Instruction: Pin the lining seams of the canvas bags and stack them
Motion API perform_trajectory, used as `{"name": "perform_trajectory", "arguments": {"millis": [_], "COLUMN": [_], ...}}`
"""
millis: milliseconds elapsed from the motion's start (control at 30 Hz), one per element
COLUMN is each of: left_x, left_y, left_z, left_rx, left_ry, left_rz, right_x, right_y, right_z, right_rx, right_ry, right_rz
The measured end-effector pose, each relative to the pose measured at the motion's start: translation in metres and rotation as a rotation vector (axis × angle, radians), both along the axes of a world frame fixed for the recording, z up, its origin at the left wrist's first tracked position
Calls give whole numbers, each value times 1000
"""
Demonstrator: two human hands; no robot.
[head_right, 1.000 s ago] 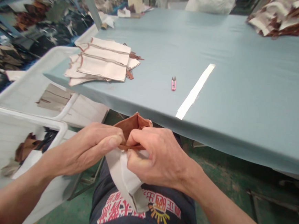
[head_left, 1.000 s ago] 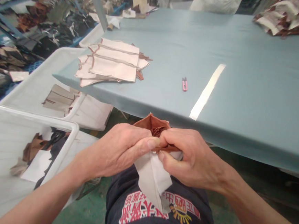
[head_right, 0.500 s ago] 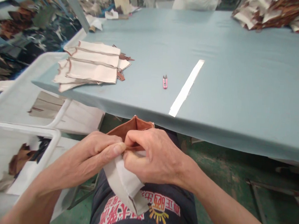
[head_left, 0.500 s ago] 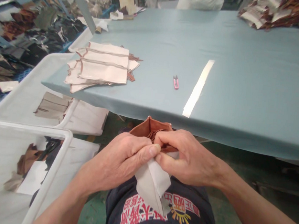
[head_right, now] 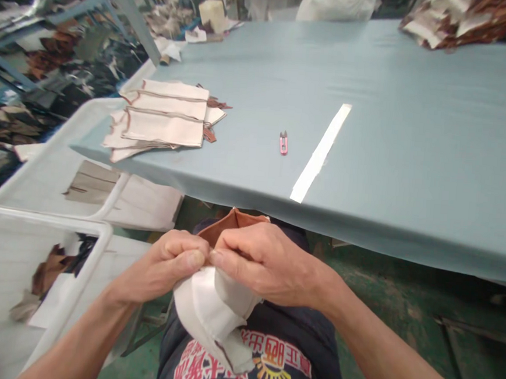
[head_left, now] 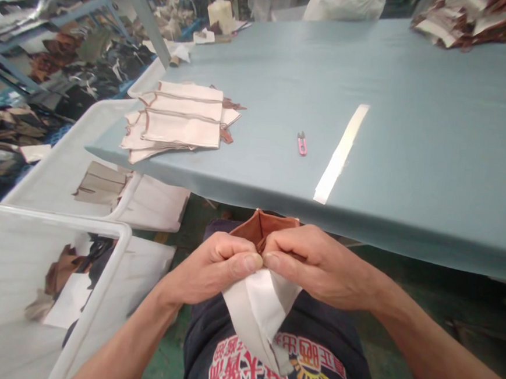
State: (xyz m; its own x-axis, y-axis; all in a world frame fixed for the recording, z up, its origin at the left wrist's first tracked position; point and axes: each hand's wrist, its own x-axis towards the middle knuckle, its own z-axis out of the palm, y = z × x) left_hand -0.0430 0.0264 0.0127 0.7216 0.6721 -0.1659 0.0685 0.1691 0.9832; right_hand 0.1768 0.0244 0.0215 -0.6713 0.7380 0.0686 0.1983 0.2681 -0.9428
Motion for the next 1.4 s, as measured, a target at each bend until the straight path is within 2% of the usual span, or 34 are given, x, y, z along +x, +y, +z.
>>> {"name": "perform_trajectory", "arguments": {"millis": [133, 233, 300, 367, 433, 567, 733, 800, 933, 1000, 1200, 1300, 1400], "left_x": [-9, -14, -16, -17, -17, -16, -20, -20, -17, -16, -21, -23, -21], "left_y": [8, 12, 12, 10, 7, 2, -2, -2, 0, 1, -4, -9, -15], "left_z": [13, 21, 23, 23, 22, 22, 18, 12, 0, -2, 5, 10, 13], "left_rx": [153, 208, 251, 325, 404, 476, 472, 471, 494, 486, 426, 411, 391], "left_ry": [118, 201, 231, 243, 242, 280, 337, 327, 290, 282, 308, 358, 336], "left_rz": [-76, -109, -79, 9, 100, 219, 273, 314, 388, 378, 231, 218, 221], "right_x": [-5, -10, -14, -20, -27, -43, -53, -57, -63, -66, -67, -69, -70], "right_y": [2, 2, -4, -14, -26, -41, -49, -52, -56, -57, -66, -74, -84], "right_z": [6, 5, 3, -2, -6, -13, -9, -8, -13, -17, -25, -20, -15], "right_rx": [247, 328, 309, 240, 161, -13, -382, -462, -509, -538, -548, -490, -400], "right_ry": [-110, -94, -8, 53, 3, -147, -49, -39, -49, -41, -78, -142, -144], "right_rz": [-31, -92, -242, -424, -507, -448, -367, -344, -388, -410, -401, -376, -285]}}
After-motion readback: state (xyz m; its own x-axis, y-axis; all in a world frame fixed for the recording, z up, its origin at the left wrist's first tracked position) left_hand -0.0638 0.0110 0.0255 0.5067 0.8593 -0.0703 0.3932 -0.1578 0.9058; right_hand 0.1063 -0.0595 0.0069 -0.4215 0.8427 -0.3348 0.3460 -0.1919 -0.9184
